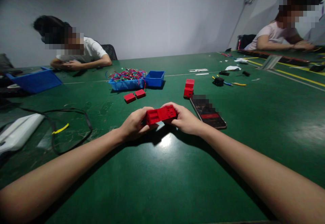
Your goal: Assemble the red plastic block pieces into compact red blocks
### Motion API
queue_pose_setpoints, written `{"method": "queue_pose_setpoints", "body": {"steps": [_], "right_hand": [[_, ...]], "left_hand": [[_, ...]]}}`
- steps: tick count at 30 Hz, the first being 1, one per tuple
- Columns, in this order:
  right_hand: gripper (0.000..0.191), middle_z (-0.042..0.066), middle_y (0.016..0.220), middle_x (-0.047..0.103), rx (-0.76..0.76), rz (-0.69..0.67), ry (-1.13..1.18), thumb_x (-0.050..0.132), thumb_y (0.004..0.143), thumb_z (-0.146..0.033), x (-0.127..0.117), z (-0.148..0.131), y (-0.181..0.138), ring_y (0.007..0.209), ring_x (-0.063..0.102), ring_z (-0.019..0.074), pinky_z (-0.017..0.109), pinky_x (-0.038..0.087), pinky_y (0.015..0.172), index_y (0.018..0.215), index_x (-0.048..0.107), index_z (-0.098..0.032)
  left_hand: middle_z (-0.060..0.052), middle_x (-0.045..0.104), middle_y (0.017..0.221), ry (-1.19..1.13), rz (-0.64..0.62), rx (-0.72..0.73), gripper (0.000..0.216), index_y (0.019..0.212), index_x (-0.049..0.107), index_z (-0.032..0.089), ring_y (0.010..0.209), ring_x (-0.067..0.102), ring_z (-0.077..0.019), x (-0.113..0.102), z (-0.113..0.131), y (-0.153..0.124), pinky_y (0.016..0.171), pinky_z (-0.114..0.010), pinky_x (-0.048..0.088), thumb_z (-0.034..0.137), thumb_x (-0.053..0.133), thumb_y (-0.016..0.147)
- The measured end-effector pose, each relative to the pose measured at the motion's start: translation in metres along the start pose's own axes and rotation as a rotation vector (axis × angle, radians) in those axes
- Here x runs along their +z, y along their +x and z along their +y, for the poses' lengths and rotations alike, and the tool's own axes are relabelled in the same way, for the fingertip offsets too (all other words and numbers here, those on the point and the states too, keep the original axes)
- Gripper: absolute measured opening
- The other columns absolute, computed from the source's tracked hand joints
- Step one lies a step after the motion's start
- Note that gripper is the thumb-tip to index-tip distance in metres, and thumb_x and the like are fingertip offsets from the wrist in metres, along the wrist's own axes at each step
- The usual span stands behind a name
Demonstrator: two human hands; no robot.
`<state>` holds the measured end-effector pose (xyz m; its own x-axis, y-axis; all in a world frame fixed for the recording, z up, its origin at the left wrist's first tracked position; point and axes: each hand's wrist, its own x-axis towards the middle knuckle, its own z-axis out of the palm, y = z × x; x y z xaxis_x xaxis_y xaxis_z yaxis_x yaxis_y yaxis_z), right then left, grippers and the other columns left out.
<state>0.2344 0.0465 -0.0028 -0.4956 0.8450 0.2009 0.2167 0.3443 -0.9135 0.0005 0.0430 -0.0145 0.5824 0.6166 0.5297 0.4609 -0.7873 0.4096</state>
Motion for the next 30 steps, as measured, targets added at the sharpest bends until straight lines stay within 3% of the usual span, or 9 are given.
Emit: {"method": "queue_pose_setpoints", "body": {"steps": [6, 12, 16, 20, 26, 30], "right_hand": [[0.04, 0.004, 0.103, 0.069, -0.023, 0.017, -0.008, 0.073, 0.075, -0.025, 0.0, -0.004, 0.0, 0.092, 0.066, 0.02, 0.037, 0.052, 0.087, 0.112, 0.06, -0.021], [0.042, 0.007, 0.105, 0.072, 0.015, 0.08, 0.1, 0.08, 0.073, -0.038, 0.003, -0.005, 0.002, 0.098, 0.068, 0.0237, 0.04, 0.052, 0.091, 0.107, 0.063, -0.02], [0.041, 0.006, 0.101, 0.073, 0.037, 0.106, 0.134, 0.08, 0.073, -0.04, 0.004, -0.004, 0.001, 0.09, 0.068, 0.0222, 0.038, 0.053, 0.087, 0.104, 0.065, -0.018], [0.04, 0.005, 0.097, 0.073, 0.024, 0.15, 0.126, 0.08, 0.073, -0.042, 0.007, -0.005, 0.0, 0.087, 0.069, 0.0219, 0.037, 0.054, 0.084, 0.102, 0.065, -0.018], [0.043, 0.005, 0.1, 0.073, -0.077, 0.224, 0.136, 0.079, 0.077, -0.036, 0.015, -0.008, -0.004, 0.088, 0.07, 0.0205, 0.034, 0.056, 0.08, 0.111, 0.057, -0.022], [0.043, 0.005, 0.095, 0.073, -0.144, 0.149, 0.05, 0.078, 0.079, -0.035, 0.016, -0.009, -0.008, 0.085, 0.07, 0.0205, 0.033, 0.056, 0.076, 0.114, 0.058, -0.022]], "left_hand": [[-0.011, 0.068, 0.104, 0.163, 0.021, 0.058, 0.036, 0.119, 0.051, 0.018, 0.088, 0.066, -0.023, 0.001, -0.001, 0.0, 0.078, -0.036, 0.051, 0.04, 0.058, 0.091], [-0.012, 0.066, 0.109, 0.133, 0.119, -0.099, 0.04, 0.12, 0.047, 0.017, 0.093, 0.065, -0.0253, 0.004, -0.004, 0.003, 0.082, -0.039, 0.052, 0.043, 0.06, 0.092], [-0.009, 0.065, 0.103, 0.121, 0.049, -0.22, 0.034, 0.112, 0.051, 0.018, 0.09, 0.064, -0.0233, 0.003, -0.005, 0.006, 0.08, -0.037, 0.051, 0.039, 0.064, 0.089], [-0.009, 0.066, 0.103, 0.148, -0.015, -0.243, 0.032, 0.111, 0.053, 0.018, 0.091, 0.063, -0.0242, 0.002, -0.005, 0.008, 0.08, -0.038, 0.051, 0.036, 0.065, 0.087], [-0.01, 0.067, 0.102, 0.221, -0.107, -0.162, 0.031, 0.11, 0.055, 0.017, 0.091, 0.06, -0.0263, 0.005, -0.006, 0.009, 0.079, -0.039, 0.049, 0.041, 0.062, 0.09], [-0.012, 0.066, 0.102, 0.24, -0.142, -0.1, 0.026, 0.107, 0.054, 0.016, 0.088, 0.059, -0.0261, 0.006, -0.007, 0.009, 0.077, -0.039, 0.049, 0.036, 0.057, 0.092]]}}
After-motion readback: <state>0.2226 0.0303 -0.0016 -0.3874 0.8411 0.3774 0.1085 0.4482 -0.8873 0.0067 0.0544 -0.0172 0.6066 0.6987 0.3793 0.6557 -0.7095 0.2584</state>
